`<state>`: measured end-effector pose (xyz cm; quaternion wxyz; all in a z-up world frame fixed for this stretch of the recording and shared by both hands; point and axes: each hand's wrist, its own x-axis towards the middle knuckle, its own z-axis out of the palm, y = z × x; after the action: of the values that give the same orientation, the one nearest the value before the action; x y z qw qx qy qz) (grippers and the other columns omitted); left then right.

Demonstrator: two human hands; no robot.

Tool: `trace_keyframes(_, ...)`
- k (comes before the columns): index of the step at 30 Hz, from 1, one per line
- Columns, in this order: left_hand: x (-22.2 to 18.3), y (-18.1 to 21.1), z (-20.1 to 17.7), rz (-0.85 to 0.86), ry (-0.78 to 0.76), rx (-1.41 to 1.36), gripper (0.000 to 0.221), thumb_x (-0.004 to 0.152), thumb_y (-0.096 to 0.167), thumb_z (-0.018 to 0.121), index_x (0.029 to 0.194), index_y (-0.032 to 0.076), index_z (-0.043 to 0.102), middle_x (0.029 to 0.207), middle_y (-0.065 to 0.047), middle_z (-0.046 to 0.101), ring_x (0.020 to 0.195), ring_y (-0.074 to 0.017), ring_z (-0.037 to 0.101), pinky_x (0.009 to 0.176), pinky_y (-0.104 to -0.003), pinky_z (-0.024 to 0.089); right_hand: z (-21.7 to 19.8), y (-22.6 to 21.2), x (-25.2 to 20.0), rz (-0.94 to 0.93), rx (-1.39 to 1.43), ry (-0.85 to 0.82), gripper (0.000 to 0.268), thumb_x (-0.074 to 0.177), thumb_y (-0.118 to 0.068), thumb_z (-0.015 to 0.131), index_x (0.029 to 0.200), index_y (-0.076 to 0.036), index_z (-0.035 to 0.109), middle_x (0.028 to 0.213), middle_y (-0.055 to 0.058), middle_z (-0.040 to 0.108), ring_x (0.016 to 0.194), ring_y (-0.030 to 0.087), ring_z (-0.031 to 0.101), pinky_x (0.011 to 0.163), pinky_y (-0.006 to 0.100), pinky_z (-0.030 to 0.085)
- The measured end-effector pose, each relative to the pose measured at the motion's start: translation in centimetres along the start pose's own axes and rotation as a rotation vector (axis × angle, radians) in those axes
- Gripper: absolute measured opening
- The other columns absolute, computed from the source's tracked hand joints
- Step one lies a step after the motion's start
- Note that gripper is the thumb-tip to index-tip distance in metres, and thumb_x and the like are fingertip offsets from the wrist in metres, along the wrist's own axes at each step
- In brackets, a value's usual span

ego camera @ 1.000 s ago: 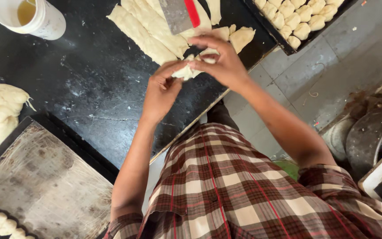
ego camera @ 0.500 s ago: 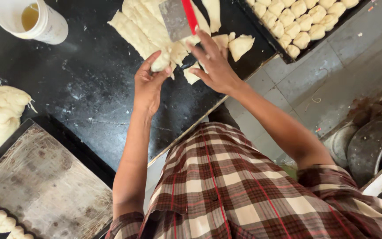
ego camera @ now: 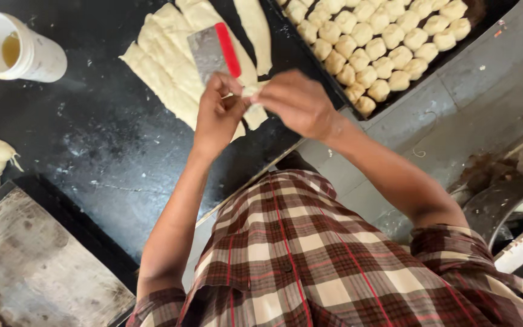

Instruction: The person portions large sheets of dough using a bench scraper and rolls the pieces into small balls by hand, placing them onto a tray.

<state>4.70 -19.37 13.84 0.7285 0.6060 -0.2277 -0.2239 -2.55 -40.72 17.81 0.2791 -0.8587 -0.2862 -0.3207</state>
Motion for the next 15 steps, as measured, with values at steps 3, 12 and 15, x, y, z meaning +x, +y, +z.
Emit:
trace_keyframes(3, 2.0, 0.7, 2.7, -0.331, 0.158, -0.372, 0.044, 0.102, 0.0, 0.054, 0.146, -0.002, 0.049, 0.131, -0.008, 0.064, 0.099, -0.0121, 0.067, 0.087, -0.028, 0.058, -0.4, 0.6, -1.6, -0.059, -0.208, -0.052, 0.027, 0.086, -0.006, 0.075, 0.112, -0.001, 0.077, 0.118, 0.01, 0.076, 0.109, 0.033, 0.071, 0.095, 0.043, 0.063)
trace_keyframes(12, 5.9, -0.5, 8.3, -0.14, -0.186, 0.181, 0.051, 0.1, -0.008, 0.052, 0.15, 0.003, 0.057, 0.129, -0.002, 0.066, 0.1, -0.0102, 0.058, 0.086, -0.025, 0.048, -4.5, 7.5, -4.2, 0.813, 0.451, -0.11, 0.041, 0.09, -0.004, 0.082, 0.129, -0.001, 0.071, 0.153, 0.01, 0.05, 0.127, 0.022, 0.063, 0.091, 0.037, 0.06)
trace_keyframes(15, 7.3, -1.8, 10.5, -0.168, -0.275, -0.026, 0.034, 0.109, 0.002, 0.057, 0.143, 0.004, 0.053, 0.125, -0.001, 0.053, 0.11, -0.0121, 0.051, 0.091, -0.026, 0.045, -6.4, 7.5, -3.7, 1.195, 1.214, -0.09, 0.053, 0.089, -0.004, 0.071, 0.14, -0.013, 0.058, 0.162, 0.008, 0.045, 0.131, 0.024, 0.063, 0.112, 0.032, 0.053)
